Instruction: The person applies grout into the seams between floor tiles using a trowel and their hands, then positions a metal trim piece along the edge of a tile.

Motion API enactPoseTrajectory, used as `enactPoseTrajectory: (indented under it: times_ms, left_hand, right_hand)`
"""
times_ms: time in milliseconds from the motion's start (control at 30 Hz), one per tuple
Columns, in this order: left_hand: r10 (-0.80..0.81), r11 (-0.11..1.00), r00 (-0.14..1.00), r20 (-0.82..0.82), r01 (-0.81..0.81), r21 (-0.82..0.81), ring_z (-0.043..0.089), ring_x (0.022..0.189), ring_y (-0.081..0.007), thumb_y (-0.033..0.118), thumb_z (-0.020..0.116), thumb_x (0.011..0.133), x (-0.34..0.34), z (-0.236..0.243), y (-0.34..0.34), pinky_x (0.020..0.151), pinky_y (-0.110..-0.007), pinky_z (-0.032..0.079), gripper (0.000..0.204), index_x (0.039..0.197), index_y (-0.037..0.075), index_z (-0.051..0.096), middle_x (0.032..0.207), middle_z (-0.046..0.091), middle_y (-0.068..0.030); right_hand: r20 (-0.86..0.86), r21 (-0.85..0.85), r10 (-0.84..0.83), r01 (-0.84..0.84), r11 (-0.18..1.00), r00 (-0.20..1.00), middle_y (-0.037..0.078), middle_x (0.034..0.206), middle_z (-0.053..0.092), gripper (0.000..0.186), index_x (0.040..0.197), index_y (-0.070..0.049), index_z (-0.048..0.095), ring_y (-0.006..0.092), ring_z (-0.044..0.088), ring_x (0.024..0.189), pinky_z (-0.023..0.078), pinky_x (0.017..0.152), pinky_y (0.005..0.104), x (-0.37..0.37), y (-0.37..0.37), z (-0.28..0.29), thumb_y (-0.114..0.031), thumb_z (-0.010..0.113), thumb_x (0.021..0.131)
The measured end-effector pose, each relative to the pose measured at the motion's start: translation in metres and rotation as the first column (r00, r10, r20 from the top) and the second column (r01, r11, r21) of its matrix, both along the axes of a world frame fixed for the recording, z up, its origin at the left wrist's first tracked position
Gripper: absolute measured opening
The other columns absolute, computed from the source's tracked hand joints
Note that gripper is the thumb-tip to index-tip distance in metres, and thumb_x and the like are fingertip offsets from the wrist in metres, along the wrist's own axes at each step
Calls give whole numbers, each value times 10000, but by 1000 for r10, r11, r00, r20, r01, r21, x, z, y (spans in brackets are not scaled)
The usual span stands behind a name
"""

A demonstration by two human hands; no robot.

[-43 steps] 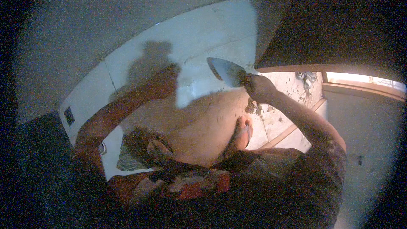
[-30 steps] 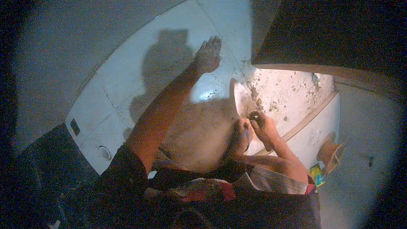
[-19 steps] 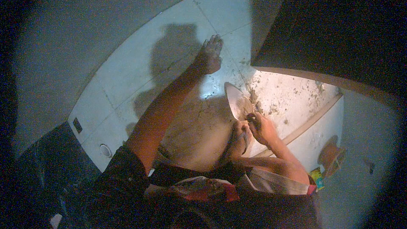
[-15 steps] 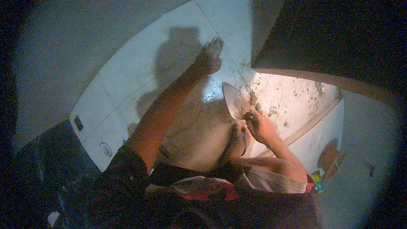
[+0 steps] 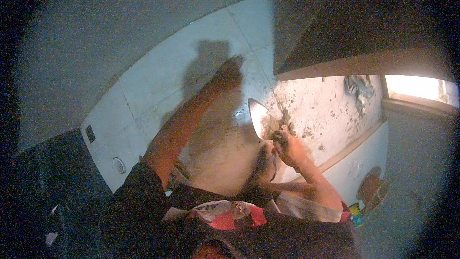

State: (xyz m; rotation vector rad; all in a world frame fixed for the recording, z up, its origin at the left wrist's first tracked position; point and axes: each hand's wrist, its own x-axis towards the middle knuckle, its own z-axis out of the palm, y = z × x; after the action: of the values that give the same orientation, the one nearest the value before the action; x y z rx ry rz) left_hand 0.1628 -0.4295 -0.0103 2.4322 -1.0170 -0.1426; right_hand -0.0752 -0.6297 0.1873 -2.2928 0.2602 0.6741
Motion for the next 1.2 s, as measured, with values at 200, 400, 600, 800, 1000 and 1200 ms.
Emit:
enactPoseTrajectory:
  times_ms: [200, 400, 600, 800, 1000, 1200]
  left_hand:
    - [90, 985, 996, -16, -86, 151, 335, 1315, -384, 127, 472, 840, -19, -40, 36, 1125, -443, 209, 532, 1323, -74, 379, 1394, 367, -264]
    - [188, 982, 968, -166, -183, 47, 418, 1249, -392, 120, 465, 831, -37, 41, 49, 1084, -459, 279, 513, 1307, -64, 416, 1333, 447, -257]
    - [220, 975, 965, 141, -221, -10, 438, 1232, -385, 135, 502, 800, -44, 7, 65, 1071, -459, 299, 521, 1287, -42, 449, 1303, 474, -258]
    - [284, 957, 957, 59, -278, -83, 474, 1175, -366, 171, 515, 794, -45, 15, 64, 1038, -462, 336, 532, 1288, -16, 450, 1263, 512, -210]
    - [384, 922, 919, 87, -386, 9, 471, 1147, -355, 209, 539, 790, -51, 29, 74, 982, -462, 375, 533, 1261, -25, 458, 1227, 507, -213]
    - [410, 910, 906, 100, -413, 10, 463, 1112, -336, 175, 576, 768, -58, 29, 86, 947, -444, 394, 527, 1232, -40, 448, 1167, 486, -189]
  right_hand:
    - [96, 47, 10, -15, 999, 995, 159, 1041, 655, 311, 1134, -43, 548, 345, 624, 971, 504, 824, 395, -4, -6, -19, -120, 612, 839]
    - [140, 11, -6, 5, 1000, 990, 162, 1035, 659, 303, 1121, -21, 547, 338, 630, 969, 509, 815, 390, -12, -11, -19, -117, 613, 841]
    - [123, 48, -54, 48, 998, 991, 187, 978, 663, 305, 1115, -19, 540, 365, 637, 923, 517, 780, 391, 3, -2, -8, -131, 615, 842]
    - [95, -76, -14, 21, 997, 995, 204, 1002, 656, 303, 1109, -19, 545, 353, 638, 948, 517, 793, 386, 5, -6, -6, -145, 620, 843]
    - [29, -11, -44, 44, 999, 999, 200, 1036, 650, 331, 1136, -15, 537, 348, 633, 970, 514, 809, 387, 7, 0, 2, -156, 623, 850]
    - [102, -13, 26, -25, 1000, 994, 186, 1045, 651, 350, 1162, -15, 528, 347, 631, 963, 510, 797, 382, 0, -6, -14, -172, 617, 862]
